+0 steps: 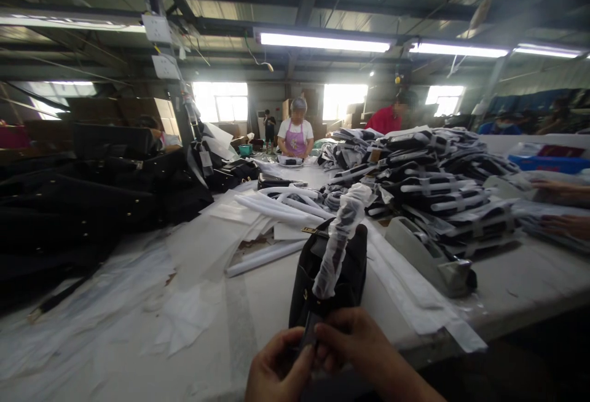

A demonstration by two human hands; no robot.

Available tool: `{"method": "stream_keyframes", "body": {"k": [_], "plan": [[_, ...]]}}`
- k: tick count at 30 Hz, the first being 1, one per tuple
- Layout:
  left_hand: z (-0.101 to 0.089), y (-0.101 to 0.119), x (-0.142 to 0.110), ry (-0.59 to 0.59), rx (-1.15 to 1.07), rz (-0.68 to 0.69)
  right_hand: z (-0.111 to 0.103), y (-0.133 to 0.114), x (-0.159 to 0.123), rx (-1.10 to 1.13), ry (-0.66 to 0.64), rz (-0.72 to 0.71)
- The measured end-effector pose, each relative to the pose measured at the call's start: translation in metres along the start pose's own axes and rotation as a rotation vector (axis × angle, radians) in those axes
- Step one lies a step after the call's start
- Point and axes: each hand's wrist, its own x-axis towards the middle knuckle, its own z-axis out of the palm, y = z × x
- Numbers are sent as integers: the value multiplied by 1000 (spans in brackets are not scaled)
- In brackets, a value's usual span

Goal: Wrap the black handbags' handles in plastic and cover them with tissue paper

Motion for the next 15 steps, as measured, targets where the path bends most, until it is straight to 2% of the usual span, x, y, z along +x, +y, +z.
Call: {"method": "stream_keyframes", "body": {"k": [3, 5, 10, 15], "plan": [[-2, 4, 0, -22, -71, -52, -3, 5, -4, 91, -108, -87], [-4, 3, 1, -42, -122, -75, -4, 9, -5, 79, -122, -137], [-9, -8, 5, -103, -187, -157, -1, 19, -5, -95, 18, -211], [-12, -15, 11, -167, -129, -262, 7, 24, -2, -209, 136, -253]]}}
